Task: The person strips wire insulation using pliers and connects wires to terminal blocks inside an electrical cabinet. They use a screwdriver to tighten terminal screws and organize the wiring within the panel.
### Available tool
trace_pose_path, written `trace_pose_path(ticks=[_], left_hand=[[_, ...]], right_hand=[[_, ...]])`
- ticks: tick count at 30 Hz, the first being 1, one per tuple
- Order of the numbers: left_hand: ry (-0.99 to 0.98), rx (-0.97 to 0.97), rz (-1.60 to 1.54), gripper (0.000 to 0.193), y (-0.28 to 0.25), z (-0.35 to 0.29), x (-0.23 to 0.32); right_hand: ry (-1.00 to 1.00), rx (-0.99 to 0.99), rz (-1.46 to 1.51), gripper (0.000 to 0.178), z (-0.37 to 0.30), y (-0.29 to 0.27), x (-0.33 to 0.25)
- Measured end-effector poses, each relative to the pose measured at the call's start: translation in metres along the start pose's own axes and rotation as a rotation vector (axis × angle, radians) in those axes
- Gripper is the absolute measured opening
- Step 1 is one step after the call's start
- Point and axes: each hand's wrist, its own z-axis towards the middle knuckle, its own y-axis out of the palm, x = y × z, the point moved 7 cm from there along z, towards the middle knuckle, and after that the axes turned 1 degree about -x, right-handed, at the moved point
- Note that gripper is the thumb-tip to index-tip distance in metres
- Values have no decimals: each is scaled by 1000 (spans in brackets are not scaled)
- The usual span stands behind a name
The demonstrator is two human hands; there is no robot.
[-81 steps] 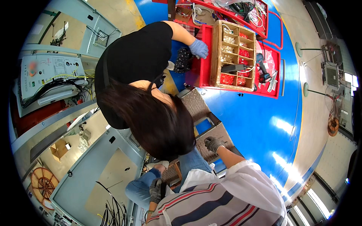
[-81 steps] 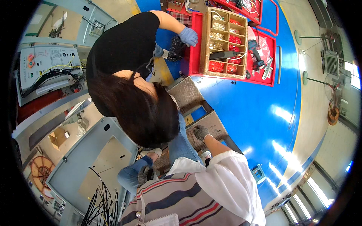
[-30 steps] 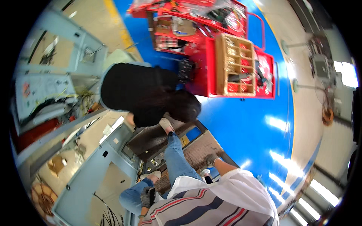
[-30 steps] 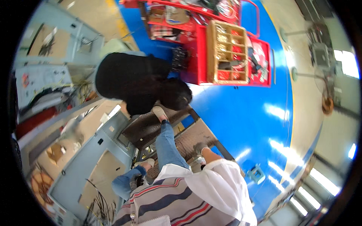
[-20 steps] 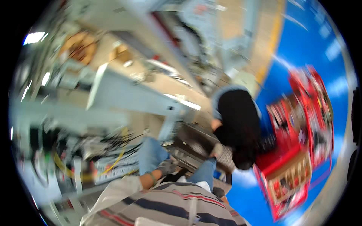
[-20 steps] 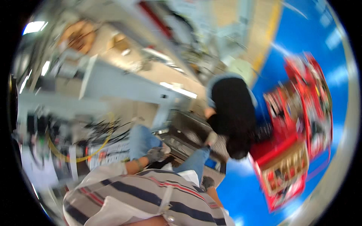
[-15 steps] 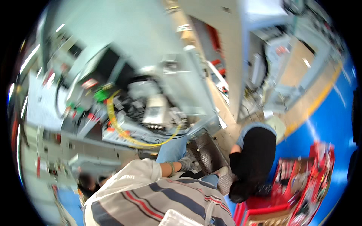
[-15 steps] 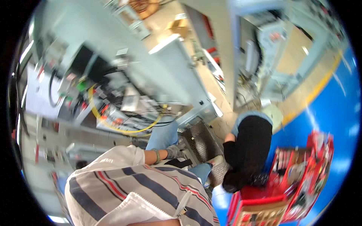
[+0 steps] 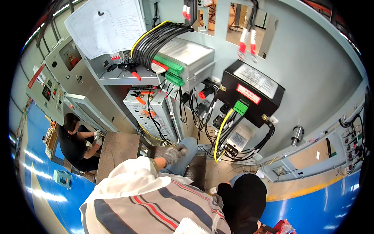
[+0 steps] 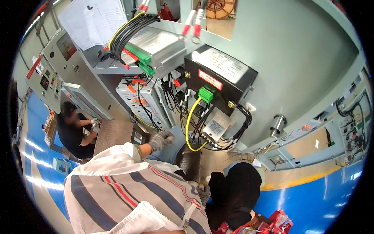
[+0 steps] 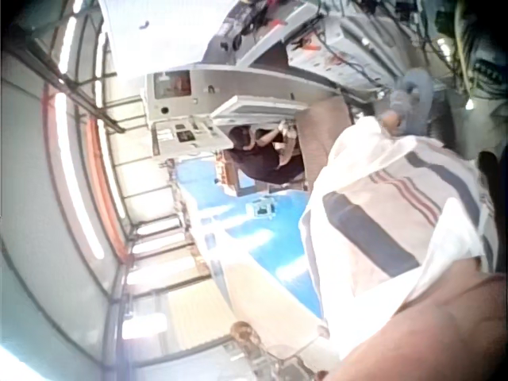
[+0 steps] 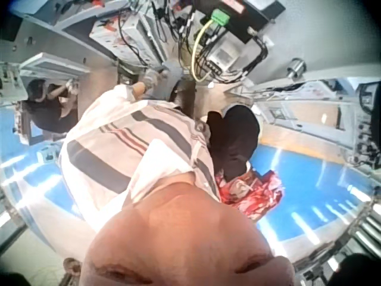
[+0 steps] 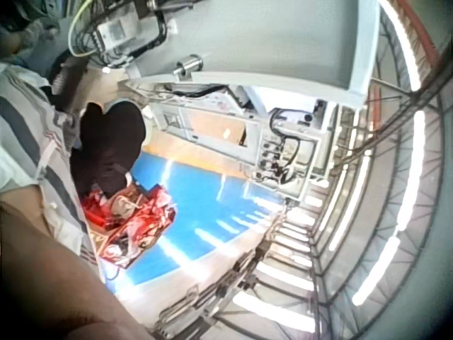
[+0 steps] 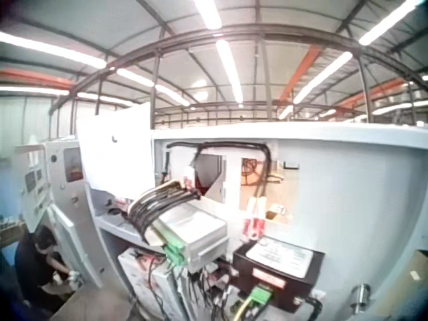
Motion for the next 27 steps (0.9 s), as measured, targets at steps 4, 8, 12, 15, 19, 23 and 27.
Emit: trace_pose_path(ticks=[4,8,12,15,19,23,27], left_hand=[[-31,422,-309,30,-81,8,-23],[-61,713,-317,31,-204,-10,50],[249,647,-456,28,-270,-23,159],[253,400,-464,26,-268,1,189],[290,82,-424,31,-256,29,212],[308,119,-205,25,-257,40,227],[391,230,-251,19,-250,34,239]], right_hand=[[-23,-7,-16,29,3,0,-14],[-25,-9,-26,29,0,0,-26],[-72,-10,-38,29,9,0,-58],[-100,-7,-44,29,14,0,-75],[-112,-11,-51,29,15,0,-90],[-86,-1,-53,30,15,4,-93],[-55,17,-46,30,11,6,-91]])
